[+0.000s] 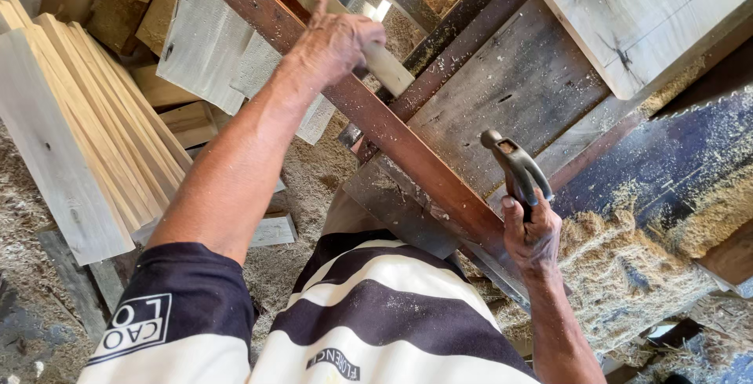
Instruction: The person takes nails from a box, places a wooden board on a frame, and hammers the nails into the wood to secure it. The person then positions another board and hammers more nails into it.
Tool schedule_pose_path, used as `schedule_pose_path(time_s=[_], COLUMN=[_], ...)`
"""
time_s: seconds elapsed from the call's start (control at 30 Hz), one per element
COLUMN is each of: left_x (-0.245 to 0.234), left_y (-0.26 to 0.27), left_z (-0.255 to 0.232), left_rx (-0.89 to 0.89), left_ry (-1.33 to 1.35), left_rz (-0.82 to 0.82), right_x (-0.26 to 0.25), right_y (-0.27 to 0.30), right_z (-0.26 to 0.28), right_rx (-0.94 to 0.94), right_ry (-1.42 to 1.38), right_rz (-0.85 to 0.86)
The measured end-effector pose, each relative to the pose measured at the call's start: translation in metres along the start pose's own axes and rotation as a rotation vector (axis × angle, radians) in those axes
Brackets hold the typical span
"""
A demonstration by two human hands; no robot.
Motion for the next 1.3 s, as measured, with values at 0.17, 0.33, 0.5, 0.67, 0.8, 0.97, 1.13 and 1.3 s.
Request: schedule_pose_path(time_s=[0.17,0.33,0.5,0.67,0.8,0.97,1.13,1.3], left_x=[-0.003,-0.001,-0.008,-0.001,0.02,0.027,0.037,0.027], left_y=[-0.001,0.002,0.003,-0.003,0.006,0.004,-0.004,0.001], left_z=[0.017,-0.004,-0.009,-0.011,-0.049,-0.064,-0.063,-0.068], left_rx=[0.068,0.079,0.112,0.209,0.305,0.254,0.184,0.231], left_ry=[0.035,0.068,0.128,-0.055,-0.136,0.104,0.049,0.106], left_rz=[-0.098,-0.075,-0.136,-0.134,-0.133,-0.061,0.034,-0.041], right_x=[0.003,0.007,0.007,0.014,0.016,0.011,0.005,0.009], right_y=[0.002,-0.006,-0.012,-0.02,-0.017,-0.019,-0.016,-0.025], right_z=[-0.016,-0.023,-0.004,-0.006,-0.013,-0.025,-0.022,-0.005], right_rx=[0.109,0.227,0.134,0.163,0.212,0.18,0.16,0.043], right_ry=[-0.028,0.086,0.244,0.215,0.238,0.19,0.083,0.103], right_rz=[-0.082,-0.118,-0.257,-0.245,-0.251,-0.19,-0.089,0.059])
Point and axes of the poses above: each hand's wrist, its own y-axis away from the middle knuckle, its own x-axis out of the palm, z = x × y, the point moved 7 cm from there along -y, towards the middle knuckle, and after that the axes turned 5 degrees about -y, right-handed, at the moved point
